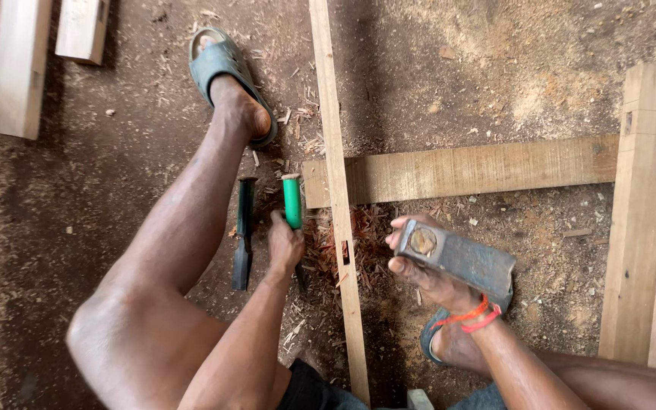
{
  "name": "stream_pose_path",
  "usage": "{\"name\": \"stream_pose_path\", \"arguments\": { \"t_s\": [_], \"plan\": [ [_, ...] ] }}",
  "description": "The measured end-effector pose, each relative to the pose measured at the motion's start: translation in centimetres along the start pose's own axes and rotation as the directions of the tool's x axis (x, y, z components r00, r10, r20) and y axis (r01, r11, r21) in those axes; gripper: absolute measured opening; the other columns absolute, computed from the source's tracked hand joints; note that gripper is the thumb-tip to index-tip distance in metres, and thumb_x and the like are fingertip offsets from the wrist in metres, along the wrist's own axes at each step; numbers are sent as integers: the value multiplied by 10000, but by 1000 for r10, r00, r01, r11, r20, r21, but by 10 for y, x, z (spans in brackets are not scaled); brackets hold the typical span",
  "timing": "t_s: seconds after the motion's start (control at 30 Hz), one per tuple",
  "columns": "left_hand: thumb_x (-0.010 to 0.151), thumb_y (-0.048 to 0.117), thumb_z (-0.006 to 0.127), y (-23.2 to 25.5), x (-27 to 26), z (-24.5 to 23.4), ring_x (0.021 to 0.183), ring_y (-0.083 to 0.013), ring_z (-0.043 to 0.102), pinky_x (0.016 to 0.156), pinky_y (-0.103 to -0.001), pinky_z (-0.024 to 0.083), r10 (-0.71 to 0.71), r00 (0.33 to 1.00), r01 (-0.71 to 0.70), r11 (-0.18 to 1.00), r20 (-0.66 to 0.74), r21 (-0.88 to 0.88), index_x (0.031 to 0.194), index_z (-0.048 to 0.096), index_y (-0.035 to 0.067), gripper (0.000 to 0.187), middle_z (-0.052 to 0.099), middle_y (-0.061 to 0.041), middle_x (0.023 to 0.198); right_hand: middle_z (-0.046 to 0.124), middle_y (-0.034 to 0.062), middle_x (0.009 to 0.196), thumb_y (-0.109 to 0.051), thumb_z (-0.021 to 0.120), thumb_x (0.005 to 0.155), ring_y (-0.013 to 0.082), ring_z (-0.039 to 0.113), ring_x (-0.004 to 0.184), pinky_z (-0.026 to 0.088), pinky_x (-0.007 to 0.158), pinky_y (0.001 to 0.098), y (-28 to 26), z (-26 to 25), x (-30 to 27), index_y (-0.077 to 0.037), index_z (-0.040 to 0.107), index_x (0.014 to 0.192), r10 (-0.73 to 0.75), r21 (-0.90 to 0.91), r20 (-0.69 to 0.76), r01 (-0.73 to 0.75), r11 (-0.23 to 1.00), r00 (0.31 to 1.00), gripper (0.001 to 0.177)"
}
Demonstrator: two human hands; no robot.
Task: The person carves a hole in a wooden plank using a chisel and a hammer. They clear away wood chips from the workspace by hand as they work.
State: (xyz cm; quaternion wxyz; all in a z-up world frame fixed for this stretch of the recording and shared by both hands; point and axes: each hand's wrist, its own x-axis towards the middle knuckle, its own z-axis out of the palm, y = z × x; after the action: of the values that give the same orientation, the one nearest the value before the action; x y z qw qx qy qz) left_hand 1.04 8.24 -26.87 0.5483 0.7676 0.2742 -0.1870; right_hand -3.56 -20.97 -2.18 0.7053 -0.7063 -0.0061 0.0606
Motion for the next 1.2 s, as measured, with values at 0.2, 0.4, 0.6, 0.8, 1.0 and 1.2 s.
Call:
{"name": "stream_pose_path", "arguments": {
  "t_s": [0.2, 0.4, 0.6, 0.8, 1.0, 1.2],
  "plan": [
    [875, 108, 504, 148, -71, -19, 732, -240, 605, 630, -398, 592, 279, 957, -283, 958, 77, 53, 1214, 356, 45, 376, 573, -139, 898, 736, 21, 1097, -524, 807, 828, 147, 737, 1033, 642, 927, 342, 15, -7, -5, -83, 683, 1146, -56, -59, -41, 54, 997, 998, 558],
    [913, 280, 616, 215, -146, -27, 1062, -237, 622, 934, -484, 579, 588, 797, -527, 789, 137, -316, 1331, 471, 67, 490, 579, -126, 1170, 717, 10, 996, -539, 813, 795, 173, 713, 1053, 604, 975, 384, 15, -10, -14, -99, 629, 1207, 15, -63, -45, -18, 998, 999, 630],
    [922, 473, 693, 219, -165, -18, 1103, -260, 617, 941, -464, 573, 694, 698, -689, 718, 179, -96, 1326, 563, 99, 566, 593, -131, 1211, 726, -11, 1039, -540, 792, 783, 152, 715, 1024, 626, 946, 368, 21, -6, -19, -125, 650, 1201, 8, -125, -54, -15, 992, 999, 606],
    [924, 227, 818, 237, -180, -25, 1139, -203, 653, 982, -399, 612, 885, 448, -828, 465, 128, -313, 1143, 563, 100, 360, 641, -96, 1215, 710, 8, 1006, -475, 848, 787, 120, 695, 956, 597, 849, 314, 18, 4, -28, -123, 606, 1218, 19, -60, -61, -23, 998, 998, 607],
    [907, 96, 813, 245, -182, -31, 844, -84, 659, 717, -237, 610, 764, 621, -620, 617, 179, -484, 964, 559, 111, 260, 676, -1, 913, 666, -12, 1004, -538, 795, 832, 135, 653, 963, 564, 884, 356, 21, 15, -30, -140, 571, 1272, -118, -158, -37, 111, 981, 992, 635],
    [898, 62, 836, 247, -205, -38, 758, -56, 596, 668, -201, 541, 784, 587, -721, 619, 199, -310, 942, 613, 81, 229, 637, 14, 865, 669, -13, 856, -721, 640, 824, 148, 641, 807, 580, 792, 367, 5, 16, -21, -144, 628, 1144, -133, -467, -86, 78, 881, 987, 660]
  ]
}}
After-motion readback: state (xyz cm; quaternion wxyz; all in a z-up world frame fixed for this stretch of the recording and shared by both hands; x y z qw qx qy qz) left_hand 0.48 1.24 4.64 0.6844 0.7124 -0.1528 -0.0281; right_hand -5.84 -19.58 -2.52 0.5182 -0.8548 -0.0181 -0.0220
